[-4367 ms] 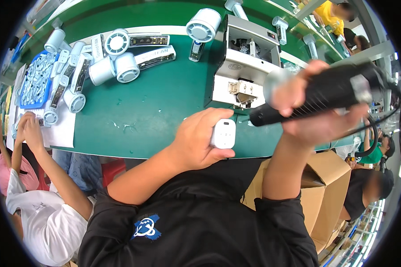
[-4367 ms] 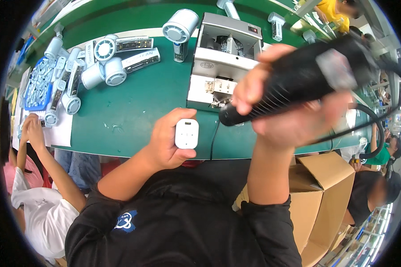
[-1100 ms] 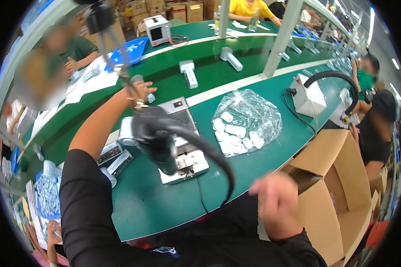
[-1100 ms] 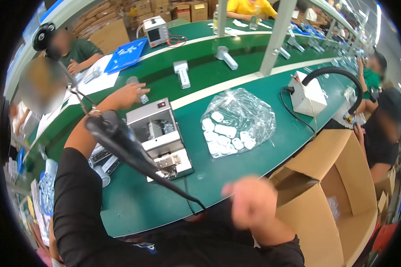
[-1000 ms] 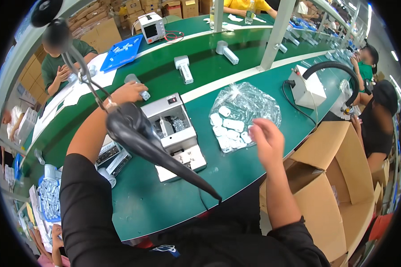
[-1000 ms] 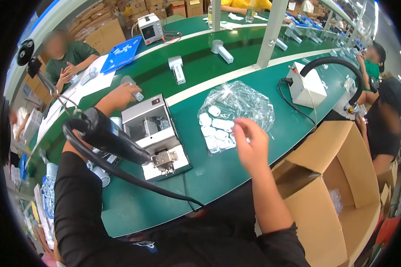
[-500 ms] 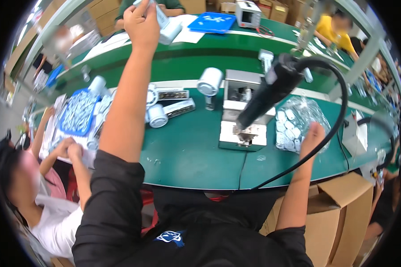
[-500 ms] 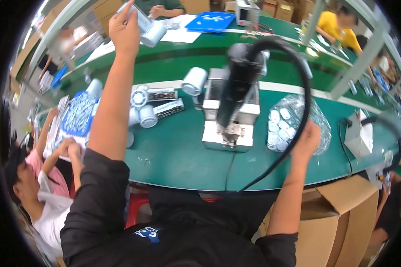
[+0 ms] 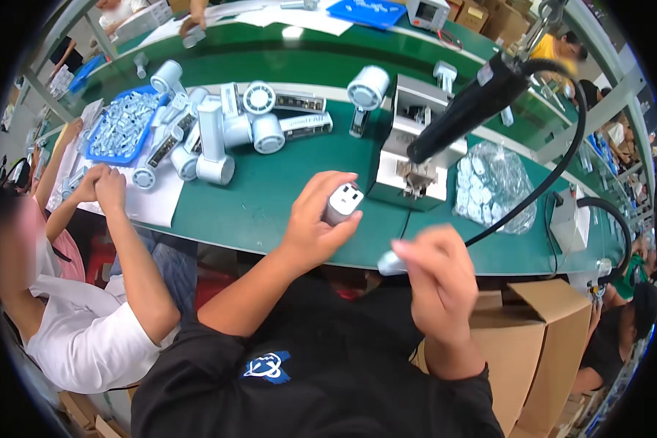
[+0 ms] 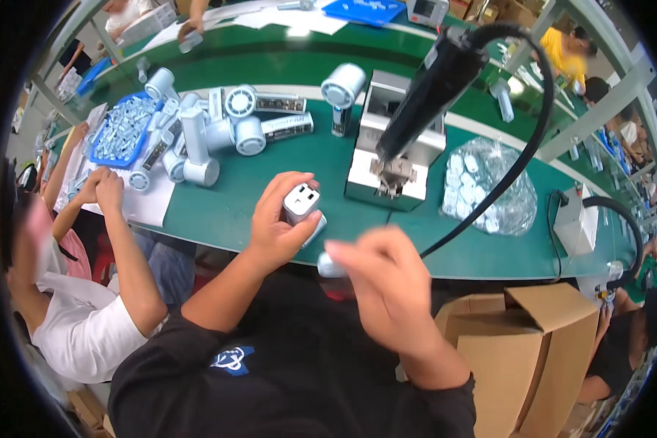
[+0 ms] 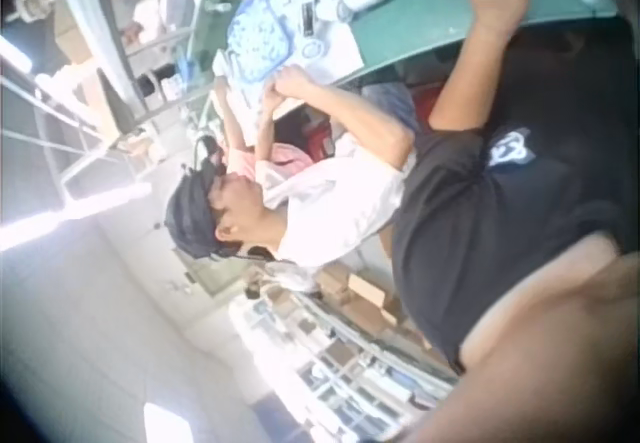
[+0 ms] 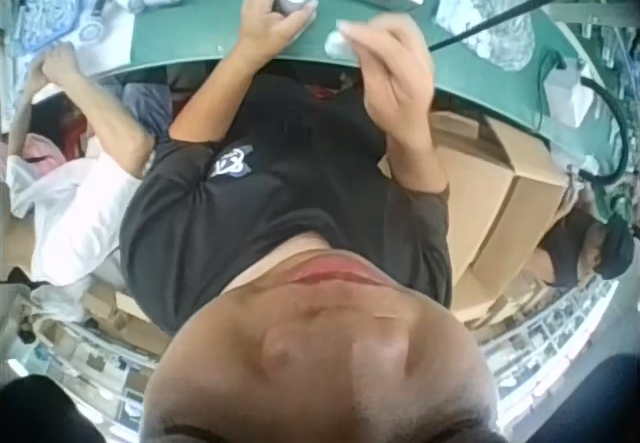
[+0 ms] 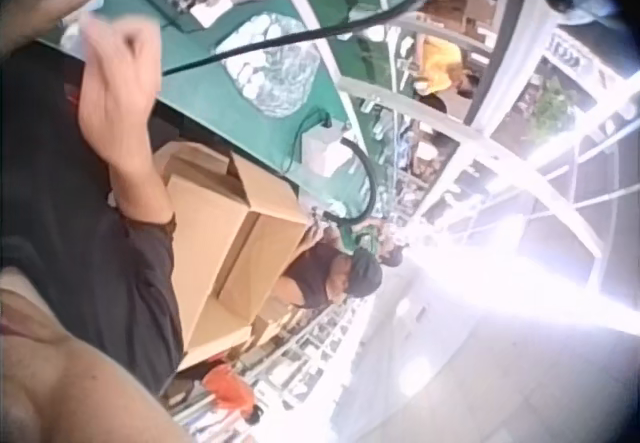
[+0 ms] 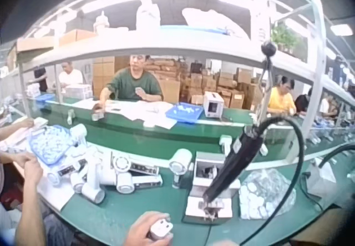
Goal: Use an electric screwdriver to assemble small plastic fans at a factory workbench.
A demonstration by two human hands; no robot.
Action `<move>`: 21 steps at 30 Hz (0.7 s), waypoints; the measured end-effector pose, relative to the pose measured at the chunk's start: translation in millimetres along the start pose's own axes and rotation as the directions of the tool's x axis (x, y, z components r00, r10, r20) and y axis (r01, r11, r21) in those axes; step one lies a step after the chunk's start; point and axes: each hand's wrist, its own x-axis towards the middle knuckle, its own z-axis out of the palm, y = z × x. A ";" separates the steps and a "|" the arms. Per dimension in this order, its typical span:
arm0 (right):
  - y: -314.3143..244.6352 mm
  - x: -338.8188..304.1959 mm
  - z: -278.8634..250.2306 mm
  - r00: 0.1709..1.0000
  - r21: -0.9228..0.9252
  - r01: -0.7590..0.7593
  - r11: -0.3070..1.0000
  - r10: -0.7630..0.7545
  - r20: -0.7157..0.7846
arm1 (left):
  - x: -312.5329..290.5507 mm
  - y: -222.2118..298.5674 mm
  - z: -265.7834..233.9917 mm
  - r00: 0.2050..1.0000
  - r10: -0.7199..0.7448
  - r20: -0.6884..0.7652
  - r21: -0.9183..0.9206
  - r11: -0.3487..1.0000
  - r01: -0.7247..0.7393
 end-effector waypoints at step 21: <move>34.5 9.8 48.4 0.706 0.571 -0.659 0.489 0.664 0.246 | -9.1 12.6 -1.7 0.960 0.100 0.260 -0.080 0.993 -0.082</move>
